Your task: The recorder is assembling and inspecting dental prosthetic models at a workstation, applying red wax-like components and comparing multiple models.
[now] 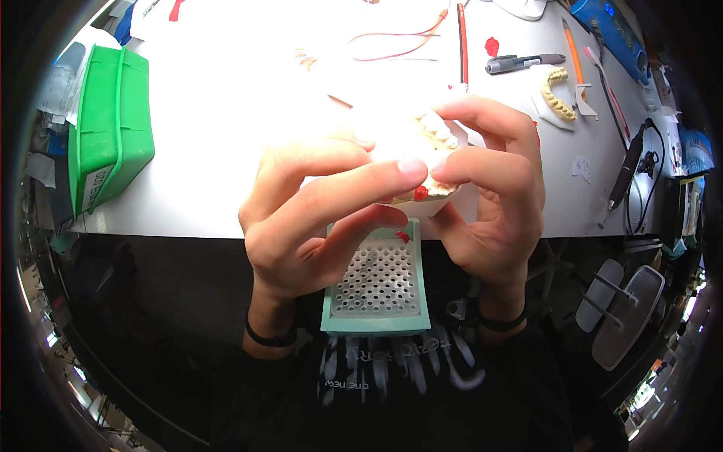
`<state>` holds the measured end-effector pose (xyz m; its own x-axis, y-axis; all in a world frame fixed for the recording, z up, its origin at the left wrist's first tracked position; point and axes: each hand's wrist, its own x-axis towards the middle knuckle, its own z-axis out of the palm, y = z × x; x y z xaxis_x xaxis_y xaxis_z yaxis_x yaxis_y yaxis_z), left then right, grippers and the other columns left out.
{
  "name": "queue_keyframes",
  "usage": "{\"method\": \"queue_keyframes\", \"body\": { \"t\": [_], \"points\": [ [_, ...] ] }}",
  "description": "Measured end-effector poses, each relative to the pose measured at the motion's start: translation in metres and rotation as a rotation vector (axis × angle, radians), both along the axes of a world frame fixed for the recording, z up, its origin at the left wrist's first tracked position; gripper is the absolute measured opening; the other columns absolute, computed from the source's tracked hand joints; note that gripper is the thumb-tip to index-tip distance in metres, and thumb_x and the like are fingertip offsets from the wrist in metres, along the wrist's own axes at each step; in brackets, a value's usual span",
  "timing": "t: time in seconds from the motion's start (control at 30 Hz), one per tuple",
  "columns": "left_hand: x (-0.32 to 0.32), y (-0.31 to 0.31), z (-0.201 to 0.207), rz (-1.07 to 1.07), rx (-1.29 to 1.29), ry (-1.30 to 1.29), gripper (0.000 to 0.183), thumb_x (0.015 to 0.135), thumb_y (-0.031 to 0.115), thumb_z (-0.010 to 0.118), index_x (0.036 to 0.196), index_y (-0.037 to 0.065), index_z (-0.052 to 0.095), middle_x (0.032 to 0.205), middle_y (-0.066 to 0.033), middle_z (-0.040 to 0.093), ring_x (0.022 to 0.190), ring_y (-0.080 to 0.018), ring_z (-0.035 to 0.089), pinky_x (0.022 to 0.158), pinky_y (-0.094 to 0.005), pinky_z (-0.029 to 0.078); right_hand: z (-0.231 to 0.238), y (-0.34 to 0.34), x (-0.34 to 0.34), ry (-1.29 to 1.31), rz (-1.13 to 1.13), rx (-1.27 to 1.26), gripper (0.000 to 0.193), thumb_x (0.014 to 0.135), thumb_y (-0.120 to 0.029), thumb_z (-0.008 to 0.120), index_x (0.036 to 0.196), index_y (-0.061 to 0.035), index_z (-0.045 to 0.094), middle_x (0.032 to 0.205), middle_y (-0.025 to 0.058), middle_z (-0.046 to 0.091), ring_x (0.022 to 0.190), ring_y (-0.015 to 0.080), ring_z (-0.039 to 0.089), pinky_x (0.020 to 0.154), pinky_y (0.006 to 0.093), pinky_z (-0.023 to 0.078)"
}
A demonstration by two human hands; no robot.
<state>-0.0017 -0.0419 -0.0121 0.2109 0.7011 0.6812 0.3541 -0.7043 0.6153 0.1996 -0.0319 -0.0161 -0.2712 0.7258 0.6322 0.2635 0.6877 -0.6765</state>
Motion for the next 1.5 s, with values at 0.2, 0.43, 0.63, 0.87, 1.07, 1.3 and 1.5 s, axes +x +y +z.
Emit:
{"method": "queue_keyframes", "body": {
  "t": [0.2,0.43,0.63,0.87,1.07,1.3,1.5],
  "points": [
    [0.001,0.000,-0.005,-0.044,0.005,-0.007,0.036,0.075,0.011,0.087,0.109,0.003,0.075,0.098,-0.0124,0.068,0.090,-0.0224,0.066,0.091,-0.0417,0.055,-0.002,-0.001,0.000,0.040,0.008,0.000,0.047,0.072,0.009,0.080,0.112,-0.0061,0.060,0.127,0.0253,0.055,0.119,0.0344,0.059,0.099,0.0448,0.053],
    [0.001,-0.001,0.000,-0.051,-0.049,0.000,0.037,0.074,0.008,0.087,0.109,0.004,0.076,0.099,-0.0125,0.068,0.092,-0.0237,0.067,0.090,-0.0396,0.055,0.000,-0.003,-0.001,0.049,0.001,0.004,0.047,0.072,0.009,0.080,0.113,-0.0069,0.060,0.128,0.0256,0.056,0.119,0.0351,0.060,0.099,0.0457,0.054],
    [0.002,0.002,-0.003,-0.069,-0.045,-0.004,0.038,0.073,0.008,0.087,0.109,0.003,0.076,0.099,-0.0130,0.068,0.094,-0.0246,0.067,0.088,-0.0385,0.055,-0.002,-0.002,0.000,0.051,-0.002,0.008,0.047,0.073,0.010,0.078,0.113,-0.0070,0.060,0.127,0.0256,0.056,0.119,0.0352,0.060,0.099,0.0461,0.053],
    [0.003,0.005,0.004,-0.070,-0.147,0.003,0.036,0.073,0.002,0.086,0.106,-0.002,0.074,0.101,-0.0141,0.070,0.096,-0.0258,0.068,0.088,-0.0380,0.055,0.003,-0.003,0.000,0.043,-0.046,-0.039,0.041,0.071,0.017,0.071,0.105,-0.0047,0.065,0.126,0.0217,0.055,0.113,0.0310,0.062,0.088,0.0413,0.058],
    [0.000,0.003,0.007,-0.049,-0.205,-0.003,0.022,0.078,-0.002,0.080,0.098,0.001,0.072,0.093,-0.0113,0.070,0.084,-0.0228,0.070,0.076,-0.0332,0.055,0.009,-0.004,-0.009,0.014,-0.076,-0.066,0.036,0.072,0.021,0.067,0.099,-0.0021,0.068,0.124,0.0179,0.054,0.104,0.0268,0.067,0.075,0.0357,0.061],
    [0.003,0.007,0.002,-0.122,-0.313,-0.094,0.022,0.080,-0.002,0.078,0.100,0.001,0.070,0.099,-0.0138,0.070,0.088,-0.0244,0.069,0.078,-0.0344,0.055,0.011,-0.002,-0.009,-0.042,-0.088,-0.103,0.035,0.073,0.022,0.063,0.099,-0.0013,0.066,0.122,0.0177,0.055,0.102,0.0272,0.066,0.076,0.0370,0.060],
    [0.003,0.007,0.003,-0.085,-0.349,-0.104,0.022,0.080,-0.001,0.079,0.101,0.002,0.071,0.101,-0.0128,0.069,0.091,-0.0255,0.069,0.081,-0.0340,0.055,0.016,-0.003,-0.007,-0.054,-0.133,-0.108,0.038,0.070,0.021,0.064,0.099,-0.0040,0.066,0.119,0.0160,0.058,0.103,0.0288,0.067,0.077,0.0368,0.059]
  ]
}}
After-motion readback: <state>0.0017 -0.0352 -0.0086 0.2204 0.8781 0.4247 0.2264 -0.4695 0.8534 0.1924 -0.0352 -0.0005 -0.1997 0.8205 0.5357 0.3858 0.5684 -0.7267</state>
